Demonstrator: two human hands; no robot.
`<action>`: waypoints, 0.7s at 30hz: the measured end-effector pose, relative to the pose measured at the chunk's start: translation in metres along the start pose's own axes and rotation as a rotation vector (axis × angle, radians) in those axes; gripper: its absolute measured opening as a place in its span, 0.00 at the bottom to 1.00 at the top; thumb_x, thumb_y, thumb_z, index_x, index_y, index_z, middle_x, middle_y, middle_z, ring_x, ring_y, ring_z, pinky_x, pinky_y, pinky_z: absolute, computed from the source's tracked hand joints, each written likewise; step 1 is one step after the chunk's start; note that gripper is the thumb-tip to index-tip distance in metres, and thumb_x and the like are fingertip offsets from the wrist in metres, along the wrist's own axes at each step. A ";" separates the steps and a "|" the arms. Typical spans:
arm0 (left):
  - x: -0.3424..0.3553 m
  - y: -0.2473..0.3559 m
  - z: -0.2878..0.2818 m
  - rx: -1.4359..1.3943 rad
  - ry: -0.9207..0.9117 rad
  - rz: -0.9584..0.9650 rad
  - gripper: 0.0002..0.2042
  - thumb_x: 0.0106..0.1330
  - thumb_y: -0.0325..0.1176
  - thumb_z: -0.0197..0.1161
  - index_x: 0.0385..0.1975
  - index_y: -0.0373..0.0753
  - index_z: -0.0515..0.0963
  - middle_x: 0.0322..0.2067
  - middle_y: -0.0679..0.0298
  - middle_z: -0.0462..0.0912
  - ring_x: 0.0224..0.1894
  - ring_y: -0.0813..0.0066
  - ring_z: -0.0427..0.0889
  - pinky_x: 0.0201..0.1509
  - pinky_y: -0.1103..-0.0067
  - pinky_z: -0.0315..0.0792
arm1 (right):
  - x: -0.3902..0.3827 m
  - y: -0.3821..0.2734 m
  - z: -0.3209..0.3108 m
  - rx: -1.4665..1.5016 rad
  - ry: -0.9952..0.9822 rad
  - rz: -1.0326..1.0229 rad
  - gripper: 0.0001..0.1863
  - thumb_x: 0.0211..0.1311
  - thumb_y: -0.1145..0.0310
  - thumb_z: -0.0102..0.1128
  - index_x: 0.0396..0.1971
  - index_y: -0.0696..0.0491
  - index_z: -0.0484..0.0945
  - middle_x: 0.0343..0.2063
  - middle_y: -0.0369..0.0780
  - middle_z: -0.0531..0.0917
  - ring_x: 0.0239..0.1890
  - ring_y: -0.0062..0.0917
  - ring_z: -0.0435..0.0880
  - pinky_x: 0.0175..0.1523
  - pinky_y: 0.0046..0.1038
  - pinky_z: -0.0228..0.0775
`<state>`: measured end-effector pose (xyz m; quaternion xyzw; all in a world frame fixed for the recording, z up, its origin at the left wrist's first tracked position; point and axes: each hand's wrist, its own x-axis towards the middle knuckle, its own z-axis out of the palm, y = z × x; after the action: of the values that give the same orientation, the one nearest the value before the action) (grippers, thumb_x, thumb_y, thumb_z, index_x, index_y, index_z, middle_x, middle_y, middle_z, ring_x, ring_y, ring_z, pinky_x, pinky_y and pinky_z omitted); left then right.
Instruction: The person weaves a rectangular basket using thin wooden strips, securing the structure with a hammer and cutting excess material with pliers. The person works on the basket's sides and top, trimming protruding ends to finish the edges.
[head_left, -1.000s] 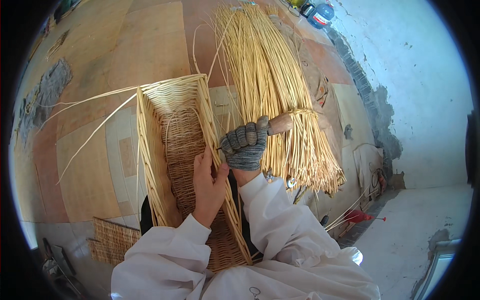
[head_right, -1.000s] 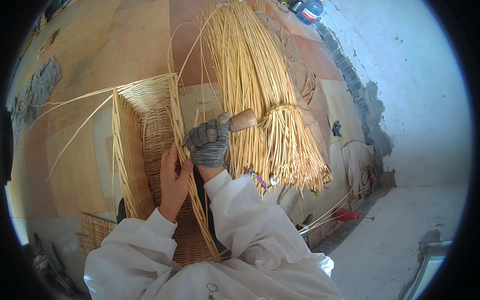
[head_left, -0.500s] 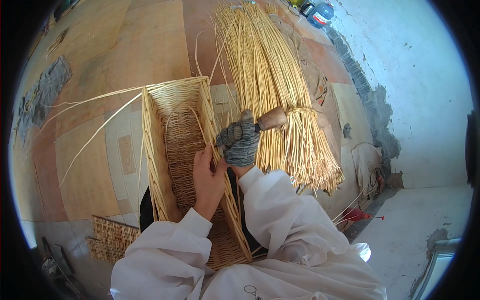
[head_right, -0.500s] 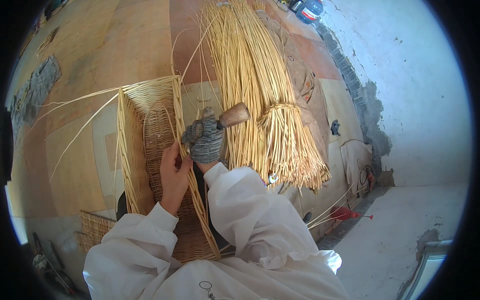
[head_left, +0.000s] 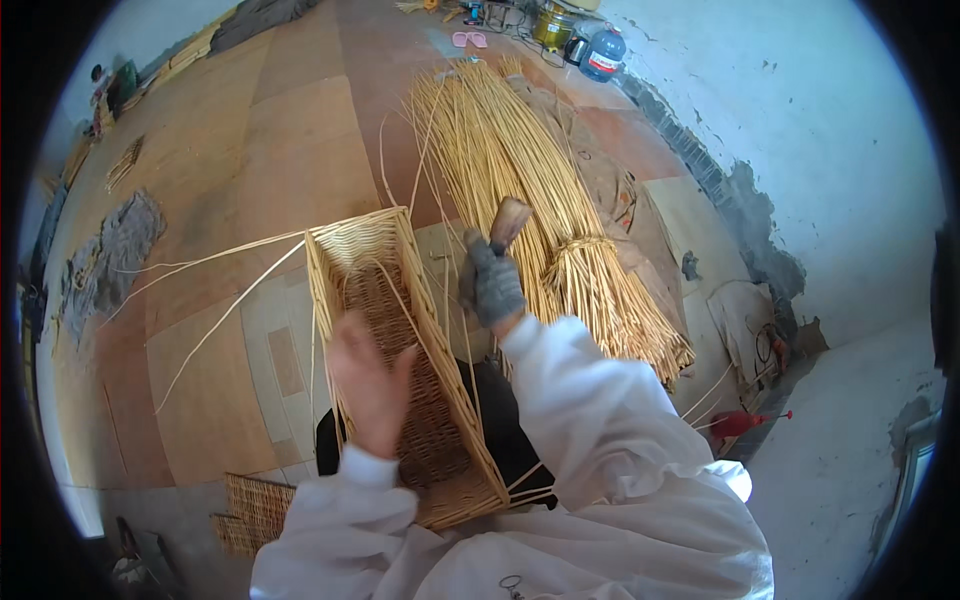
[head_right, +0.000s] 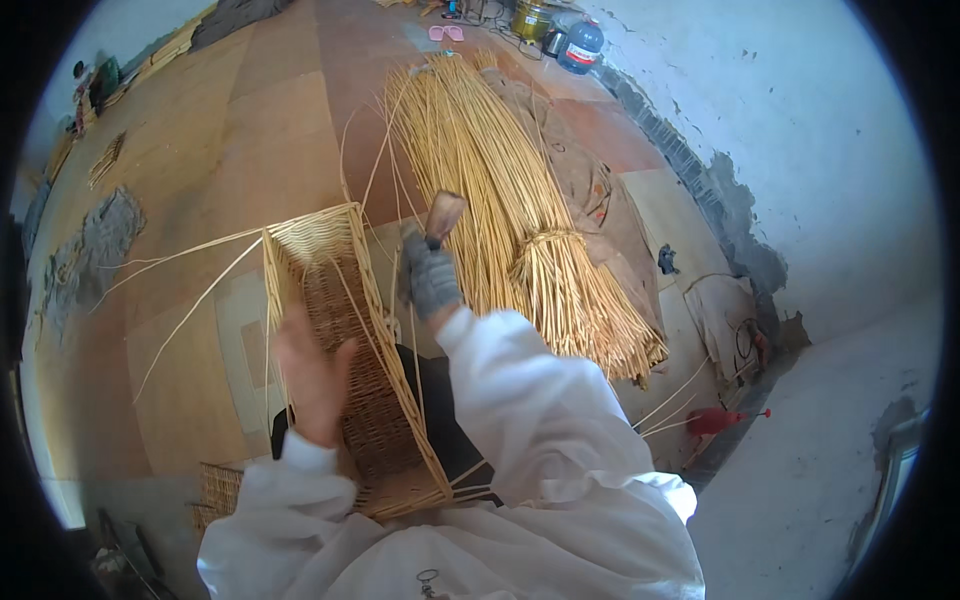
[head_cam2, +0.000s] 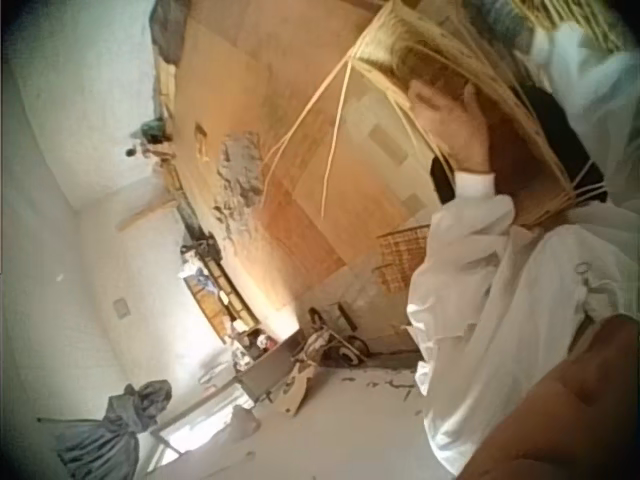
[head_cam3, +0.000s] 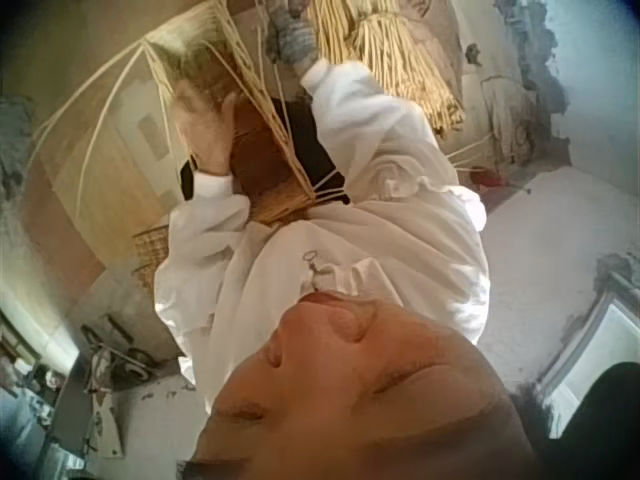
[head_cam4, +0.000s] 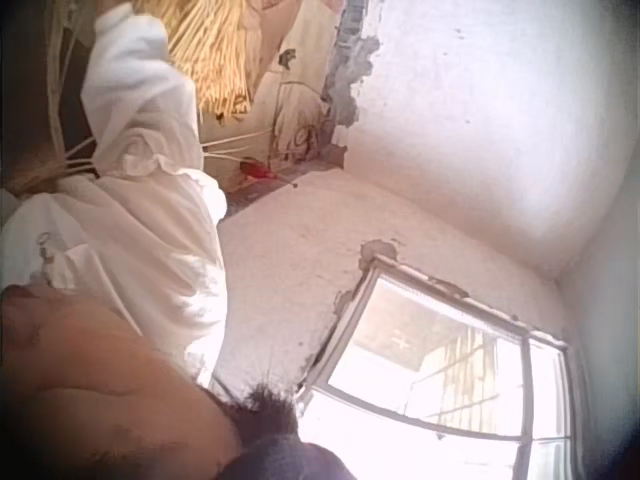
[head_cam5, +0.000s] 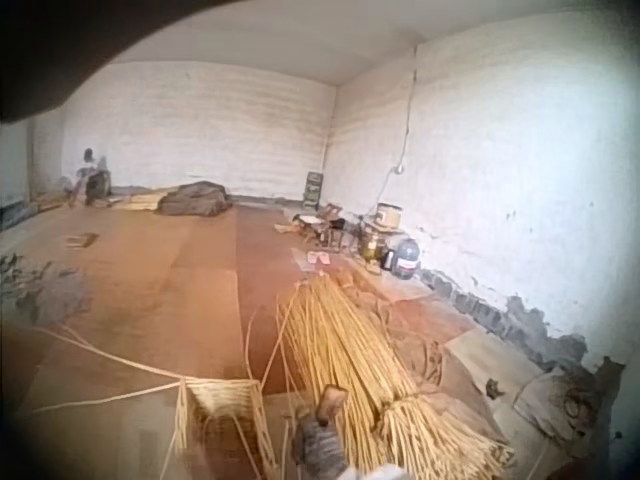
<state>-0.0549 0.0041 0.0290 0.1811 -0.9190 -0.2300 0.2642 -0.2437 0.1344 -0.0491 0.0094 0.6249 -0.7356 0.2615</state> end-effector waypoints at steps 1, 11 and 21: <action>-0.007 -0.015 -0.018 -0.020 0.140 -0.067 0.28 0.49 0.24 0.62 0.53 0.25 0.65 0.49 0.40 0.67 0.54 0.43 0.64 0.59 0.63 0.59 | -0.024 0.005 0.001 -0.147 -0.015 0.011 0.11 0.61 0.61 0.53 0.31 0.54 0.71 0.17 0.37 0.74 0.19 0.24 0.75 0.23 0.25 0.65; -0.104 -0.087 -0.044 -0.235 0.041 -0.290 0.26 0.44 0.15 0.53 0.50 0.25 0.68 0.51 0.43 0.69 0.55 0.48 0.68 0.60 0.71 0.61 | -0.141 0.012 0.035 -0.353 -0.058 -0.139 0.14 0.58 0.72 0.58 0.43 0.60 0.75 0.34 0.41 0.81 0.34 0.27 0.81 0.38 0.23 0.76; -0.091 -0.001 -0.051 0.034 -0.077 -0.006 0.25 0.51 0.23 0.62 0.52 0.28 0.67 0.42 0.50 0.71 0.45 0.51 0.70 0.50 0.69 0.65 | -0.072 -0.002 0.040 -0.054 -0.053 0.257 0.21 0.47 0.75 0.68 0.42 0.62 0.74 0.29 0.42 0.82 0.27 0.28 0.82 0.33 0.27 0.79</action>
<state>0.0469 0.0284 0.0307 0.1794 -0.9317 -0.2222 0.2246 -0.1698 0.1248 -0.0145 0.0631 0.6310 -0.6788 0.3702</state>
